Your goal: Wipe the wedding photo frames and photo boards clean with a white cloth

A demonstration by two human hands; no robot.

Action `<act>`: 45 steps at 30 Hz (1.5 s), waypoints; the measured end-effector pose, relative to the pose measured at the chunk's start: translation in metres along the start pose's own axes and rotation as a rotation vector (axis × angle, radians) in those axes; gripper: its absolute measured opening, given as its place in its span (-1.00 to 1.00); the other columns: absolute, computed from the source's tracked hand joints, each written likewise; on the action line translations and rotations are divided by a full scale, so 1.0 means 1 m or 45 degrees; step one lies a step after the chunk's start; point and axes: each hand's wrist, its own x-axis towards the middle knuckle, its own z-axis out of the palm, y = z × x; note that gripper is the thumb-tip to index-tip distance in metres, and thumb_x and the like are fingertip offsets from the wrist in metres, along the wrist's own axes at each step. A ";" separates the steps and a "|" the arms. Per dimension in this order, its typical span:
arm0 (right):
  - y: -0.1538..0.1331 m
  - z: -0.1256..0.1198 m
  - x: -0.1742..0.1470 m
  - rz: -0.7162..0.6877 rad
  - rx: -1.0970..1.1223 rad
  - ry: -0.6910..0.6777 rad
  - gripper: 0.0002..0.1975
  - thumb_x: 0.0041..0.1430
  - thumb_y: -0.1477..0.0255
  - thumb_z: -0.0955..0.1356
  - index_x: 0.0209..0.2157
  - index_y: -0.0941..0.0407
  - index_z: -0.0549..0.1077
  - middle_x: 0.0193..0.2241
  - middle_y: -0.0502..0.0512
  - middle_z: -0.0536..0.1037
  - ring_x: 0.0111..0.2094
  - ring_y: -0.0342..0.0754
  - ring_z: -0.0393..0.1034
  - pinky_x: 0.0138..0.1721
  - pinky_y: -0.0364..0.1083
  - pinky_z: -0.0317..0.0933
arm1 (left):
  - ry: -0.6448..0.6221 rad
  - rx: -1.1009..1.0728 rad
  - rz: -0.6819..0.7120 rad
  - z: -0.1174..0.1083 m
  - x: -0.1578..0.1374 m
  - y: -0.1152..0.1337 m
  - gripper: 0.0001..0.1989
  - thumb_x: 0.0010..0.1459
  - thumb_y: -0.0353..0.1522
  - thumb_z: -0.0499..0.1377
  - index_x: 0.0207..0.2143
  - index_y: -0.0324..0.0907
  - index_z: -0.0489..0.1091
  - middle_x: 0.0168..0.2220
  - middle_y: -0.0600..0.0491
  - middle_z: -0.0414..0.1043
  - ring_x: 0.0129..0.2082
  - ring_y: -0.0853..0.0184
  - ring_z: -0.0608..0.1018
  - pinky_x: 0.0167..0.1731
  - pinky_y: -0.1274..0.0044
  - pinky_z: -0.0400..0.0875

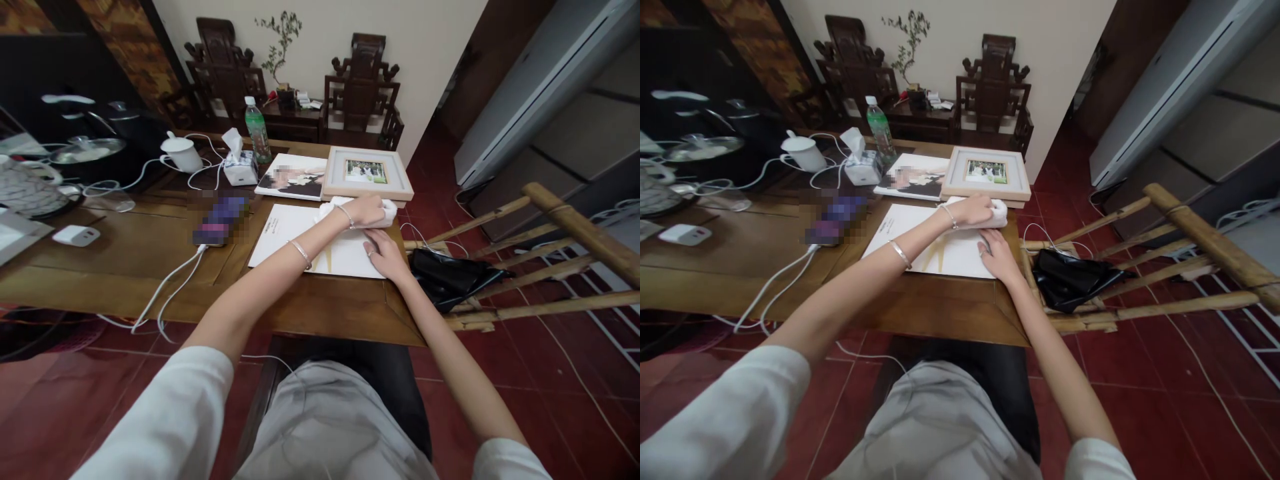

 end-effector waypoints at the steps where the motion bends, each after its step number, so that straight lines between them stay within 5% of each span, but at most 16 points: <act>1: 0.001 0.001 0.000 0.000 0.015 0.001 -0.58 0.18 0.39 0.23 0.06 0.13 0.44 0.09 0.22 0.45 0.16 0.16 0.27 0.23 0.20 0.09 | -0.007 0.019 -0.050 -0.001 -0.001 -0.005 -0.71 0.06 -0.50 -0.03 -0.36 -0.39 0.50 -0.21 -0.24 0.54 -0.21 0.12 0.53 -0.15 0.41 0.38; 6: 0.006 0.005 -0.001 0.014 0.085 0.018 -0.58 0.18 0.38 0.26 0.08 0.10 0.42 0.15 0.18 0.40 0.25 0.13 0.16 0.29 0.22 -0.01 | 0.009 0.201 -0.285 -0.013 -0.035 -0.046 -0.67 0.11 -0.43 -0.03 -0.27 -0.35 0.51 -0.16 -0.18 0.54 -0.17 0.14 0.54 -0.17 0.50 0.39; 9: 0.006 0.006 -0.001 0.025 0.080 0.029 -0.58 0.19 0.38 0.26 0.07 0.13 0.43 0.16 0.20 0.39 0.26 0.11 0.16 0.29 0.21 0.00 | 0.008 0.371 -0.236 -0.009 -0.068 -0.052 -0.67 0.10 -0.44 -0.03 -0.28 -0.33 0.52 -0.21 -0.18 0.55 -0.17 0.14 0.55 -0.14 0.47 0.39; 17: 0.005 0.005 -0.001 0.010 0.086 0.021 -0.58 0.18 0.39 0.27 0.08 0.10 0.42 0.16 0.20 0.39 0.26 0.12 0.15 0.29 0.23 0.00 | -0.003 0.517 0.252 0.041 -0.159 0.028 -0.75 0.10 -0.47 0.03 -0.36 -0.32 0.52 -0.10 -0.26 0.48 -0.19 0.14 0.57 -0.01 0.29 0.38; 20: 0.006 0.005 -0.001 0.010 0.078 0.025 -0.58 0.18 0.39 0.27 0.08 0.11 0.42 0.16 0.21 0.39 0.26 0.13 0.15 0.29 0.23 -0.01 | 0.003 0.496 0.230 0.041 -0.154 0.024 -0.73 0.14 -0.47 0.01 -0.31 -0.32 0.51 0.01 -0.25 0.43 -0.10 0.12 0.55 0.04 0.28 0.35; 27: 0.005 0.003 -0.002 0.013 0.032 0.029 -0.59 0.19 0.39 0.25 0.06 0.15 0.44 0.15 0.24 0.40 0.25 0.12 0.18 0.28 0.20 0.02 | 0.113 0.286 0.068 0.020 -0.081 -0.039 -0.67 0.16 -0.50 -0.04 -0.18 -0.33 0.50 -0.03 -0.15 0.48 -0.05 0.20 0.52 0.06 0.43 0.34; 32: 0.004 0.004 -0.001 0.017 0.059 0.025 -0.59 0.19 0.40 0.25 0.07 0.12 0.44 0.15 0.21 0.40 0.25 0.13 0.17 0.28 0.23 0.01 | 0.097 0.303 0.029 0.021 -0.080 -0.057 -0.62 0.08 -0.54 0.02 -0.07 -0.30 0.45 0.10 -0.16 0.39 0.14 0.12 0.39 0.15 0.28 0.25; 36: 0.005 0.005 0.000 0.013 0.046 0.020 -0.57 0.18 0.41 0.25 0.08 0.13 0.43 0.15 0.21 0.40 0.25 0.13 0.17 0.28 0.23 0.01 | -0.041 0.483 0.074 0.037 -0.106 -0.024 -0.55 0.01 -0.64 -0.01 -0.08 -0.25 0.45 0.31 -0.13 0.10 0.33 0.04 0.09 0.18 -0.01 0.08; 41: 0.007 0.004 0.000 -0.001 0.041 -0.001 -0.56 0.15 0.46 0.25 0.08 0.14 0.43 0.16 0.21 0.40 0.26 0.13 0.16 0.29 0.22 0.01 | -0.071 0.646 0.118 0.055 -0.158 0.042 -0.65 0.14 -0.56 0.00 -0.09 -0.27 0.48 0.29 -0.23 0.11 0.29 -0.10 0.15 0.09 -0.04 0.20; 45: 0.007 0.004 -0.001 -0.006 0.042 0.000 -0.55 0.16 0.47 0.24 0.08 0.20 0.42 0.16 0.25 0.38 0.26 0.12 0.15 0.29 0.19 0.01 | -0.111 0.592 0.153 0.052 -0.169 0.049 -0.66 0.14 -0.53 0.01 -0.09 -0.25 0.48 0.28 -0.17 0.13 0.29 -0.03 0.16 0.11 0.06 0.26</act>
